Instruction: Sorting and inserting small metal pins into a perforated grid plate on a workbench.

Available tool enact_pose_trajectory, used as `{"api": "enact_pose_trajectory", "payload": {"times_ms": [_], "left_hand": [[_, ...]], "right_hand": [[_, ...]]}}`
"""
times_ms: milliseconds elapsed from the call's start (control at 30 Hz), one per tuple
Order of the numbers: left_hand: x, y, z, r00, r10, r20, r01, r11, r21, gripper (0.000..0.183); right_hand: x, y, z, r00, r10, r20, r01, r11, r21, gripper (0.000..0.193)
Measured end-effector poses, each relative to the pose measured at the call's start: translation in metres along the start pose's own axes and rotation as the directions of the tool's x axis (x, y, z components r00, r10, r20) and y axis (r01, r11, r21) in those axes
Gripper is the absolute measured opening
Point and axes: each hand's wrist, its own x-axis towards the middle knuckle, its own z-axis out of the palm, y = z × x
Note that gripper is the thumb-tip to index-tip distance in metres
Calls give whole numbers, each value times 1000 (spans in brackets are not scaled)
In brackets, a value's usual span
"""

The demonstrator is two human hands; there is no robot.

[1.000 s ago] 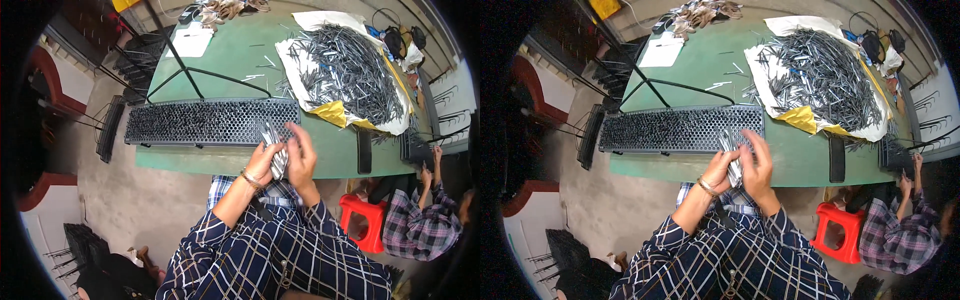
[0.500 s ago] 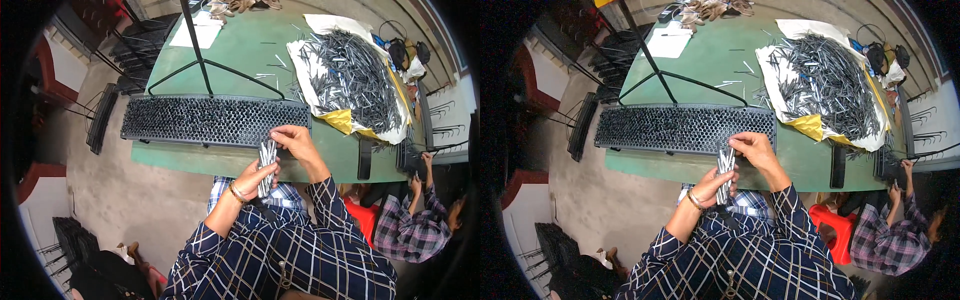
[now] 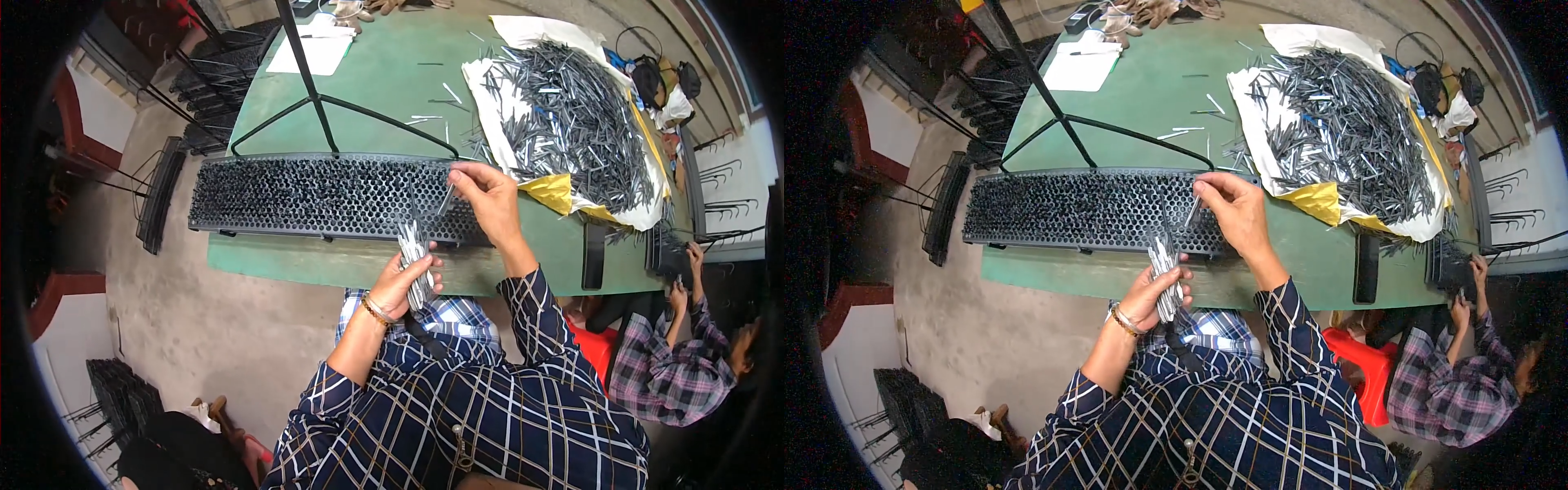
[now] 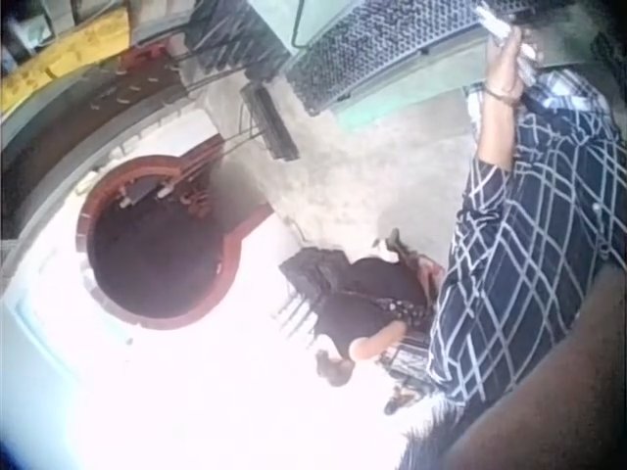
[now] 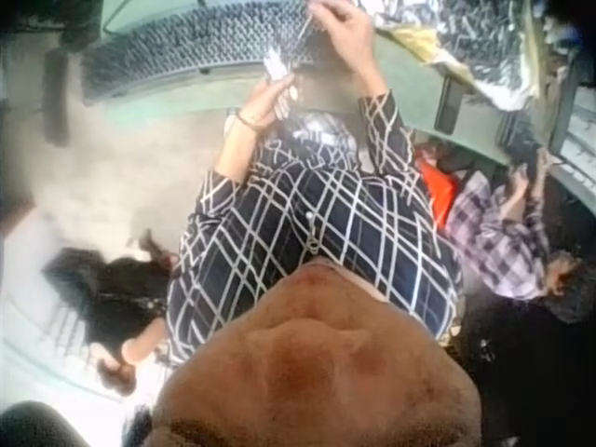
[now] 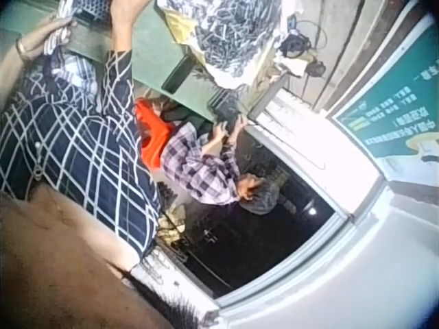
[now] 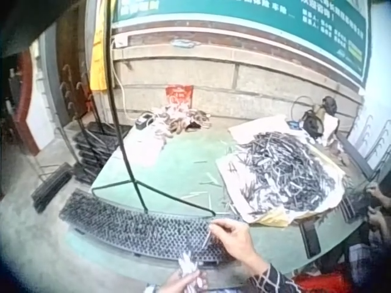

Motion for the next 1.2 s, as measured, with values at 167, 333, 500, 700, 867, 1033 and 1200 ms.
{"api": "enact_pose_trajectory", "payload": {"times_ms": [167,333,500,700,867,1033,1200], "left_hand": [[-1,-2,2,1000,15,4,-15,1000,28,34],[-1,-5,0,999,-2,35,2,1000,-5,31],[-4,-4,5,1000,-7,-13,4,987,-160,25],[-2,-10,-1,993,63,-99,-72,993,-92,18],[-4,-6,7,993,29,-114,-38,996,-77,18],[-4,-9,6,996,16,-93,-20,999,-34,21],[-9,-5,18,994,-24,-103,21,999,-38,25]], "right_hand": [[-10,9,-1,982,123,145,-117,992,-50,19],[-11,7,2,999,16,32,-16,1000,0,18],[-34,-7,7,984,44,174,-41,999,-20,18],[-64,-5,12,953,72,296,-43,994,-105,19],[-39,-9,1,996,11,-90,-9,1000,26,15],[1,-3,6,955,-262,-138,240,958,-155,16],[19,16,16,904,-426,-27,399,865,-306,16]]}}
